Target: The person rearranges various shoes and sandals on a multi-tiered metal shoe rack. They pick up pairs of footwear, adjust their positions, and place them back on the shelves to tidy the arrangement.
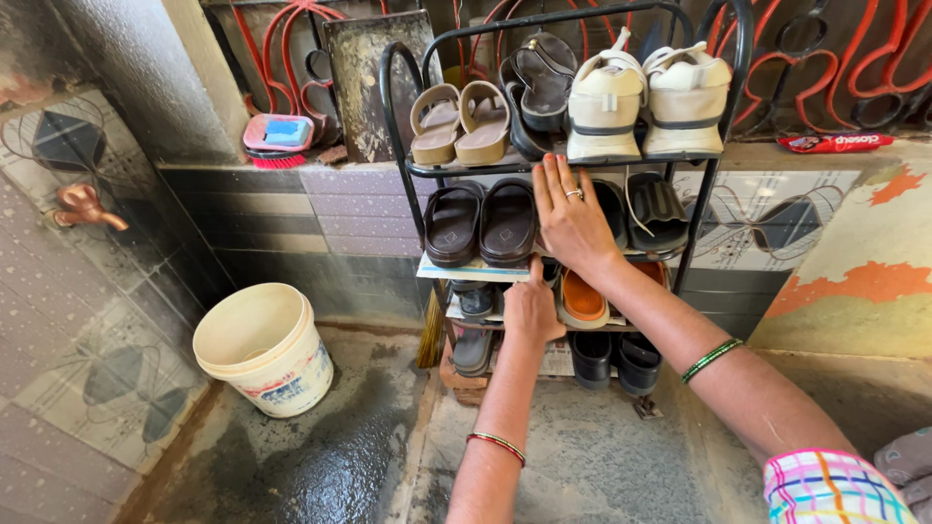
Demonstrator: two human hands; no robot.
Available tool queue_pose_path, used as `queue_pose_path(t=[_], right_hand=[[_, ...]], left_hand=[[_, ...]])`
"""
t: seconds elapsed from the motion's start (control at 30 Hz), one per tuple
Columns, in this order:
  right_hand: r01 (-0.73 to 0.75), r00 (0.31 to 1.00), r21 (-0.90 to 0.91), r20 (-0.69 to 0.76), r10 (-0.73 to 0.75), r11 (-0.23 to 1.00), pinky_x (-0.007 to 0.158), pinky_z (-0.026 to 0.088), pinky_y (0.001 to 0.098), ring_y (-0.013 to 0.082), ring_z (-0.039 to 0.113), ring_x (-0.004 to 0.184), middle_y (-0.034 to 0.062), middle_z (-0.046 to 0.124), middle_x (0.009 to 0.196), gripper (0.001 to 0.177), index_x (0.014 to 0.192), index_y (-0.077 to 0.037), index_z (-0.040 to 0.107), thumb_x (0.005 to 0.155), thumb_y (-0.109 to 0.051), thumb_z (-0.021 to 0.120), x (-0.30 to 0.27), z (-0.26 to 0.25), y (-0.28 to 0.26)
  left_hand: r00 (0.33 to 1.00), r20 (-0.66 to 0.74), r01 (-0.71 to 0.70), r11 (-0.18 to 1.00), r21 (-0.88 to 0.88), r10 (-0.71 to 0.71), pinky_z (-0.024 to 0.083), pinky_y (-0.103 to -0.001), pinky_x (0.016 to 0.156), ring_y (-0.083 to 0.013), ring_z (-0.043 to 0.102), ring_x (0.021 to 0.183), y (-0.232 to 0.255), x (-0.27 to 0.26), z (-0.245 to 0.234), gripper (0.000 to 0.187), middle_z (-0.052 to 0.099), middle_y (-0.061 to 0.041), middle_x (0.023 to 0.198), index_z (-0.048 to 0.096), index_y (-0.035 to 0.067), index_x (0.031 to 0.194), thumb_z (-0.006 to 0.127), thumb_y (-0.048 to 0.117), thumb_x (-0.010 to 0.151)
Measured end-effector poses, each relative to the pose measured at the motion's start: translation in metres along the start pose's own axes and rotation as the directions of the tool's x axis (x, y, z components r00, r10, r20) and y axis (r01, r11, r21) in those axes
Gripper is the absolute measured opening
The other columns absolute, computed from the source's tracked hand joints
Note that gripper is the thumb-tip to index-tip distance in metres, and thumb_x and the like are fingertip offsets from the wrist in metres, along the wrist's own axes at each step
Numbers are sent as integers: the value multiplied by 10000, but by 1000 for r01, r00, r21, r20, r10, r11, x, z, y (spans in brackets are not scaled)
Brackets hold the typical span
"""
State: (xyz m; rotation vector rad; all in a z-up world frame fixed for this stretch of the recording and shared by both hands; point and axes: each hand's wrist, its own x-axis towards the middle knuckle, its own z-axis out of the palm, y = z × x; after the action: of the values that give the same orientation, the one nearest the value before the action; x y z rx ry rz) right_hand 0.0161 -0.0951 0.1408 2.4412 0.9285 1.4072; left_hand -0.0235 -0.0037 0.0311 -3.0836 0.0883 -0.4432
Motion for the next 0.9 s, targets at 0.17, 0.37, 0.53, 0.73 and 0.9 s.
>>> queue_pose_path(t=[0.17,0.37,0.53,0.73,0.9], right_hand=[[-49,984,-25,169,52,998,1085,385,557,373,319,1489,269,305,1617,766,1550,84,264,857,-114,524,4,-1,-2],[-90,991,-92,88,98,992,1103,416,533,418,373,1462,312,364,1580,740,1546,113,288,902,-141,547,5,20,-11],[-64,985,-151,150,87,986,1061,482,422,443,438,1422,365,412,1526,764,1505,168,334,846,-124,587,14,37,-11],[-124,979,-42,154,129,991,1028,523,410,474,461,1397,379,434,1496,799,1468,182,369,813,-187,640,20,44,-12],[-158,970,75,200,141,985,1056,492,403,488,423,1404,390,413,1492,954,1455,179,352,761,-350,737,22,31,-9]], left_hand=[[1000,-20,3,1000,21,-3,584,-346,737,-241,741,867,2,3,7,650,342,-157,1618,744,45,1145,876,420,629],[1000,-4,0,998,68,0,589,-367,746,-249,740,913,6,6,13,734,387,-176,1582,733,54,1179,899,492,614],[1000,-2,4,1000,22,-4,588,-367,761,-254,740,917,3,4,15,725,351,-193,1608,731,61,1188,897,467,611],[1000,21,15,1000,18,-15,592,-379,766,-265,726,950,6,8,23,635,320,-210,1627,745,68,1187,845,407,659],[998,56,9,1000,-6,-9,594,-382,769,-256,741,919,2,9,28,628,258,-210,1677,741,86,1213,832,387,669]])
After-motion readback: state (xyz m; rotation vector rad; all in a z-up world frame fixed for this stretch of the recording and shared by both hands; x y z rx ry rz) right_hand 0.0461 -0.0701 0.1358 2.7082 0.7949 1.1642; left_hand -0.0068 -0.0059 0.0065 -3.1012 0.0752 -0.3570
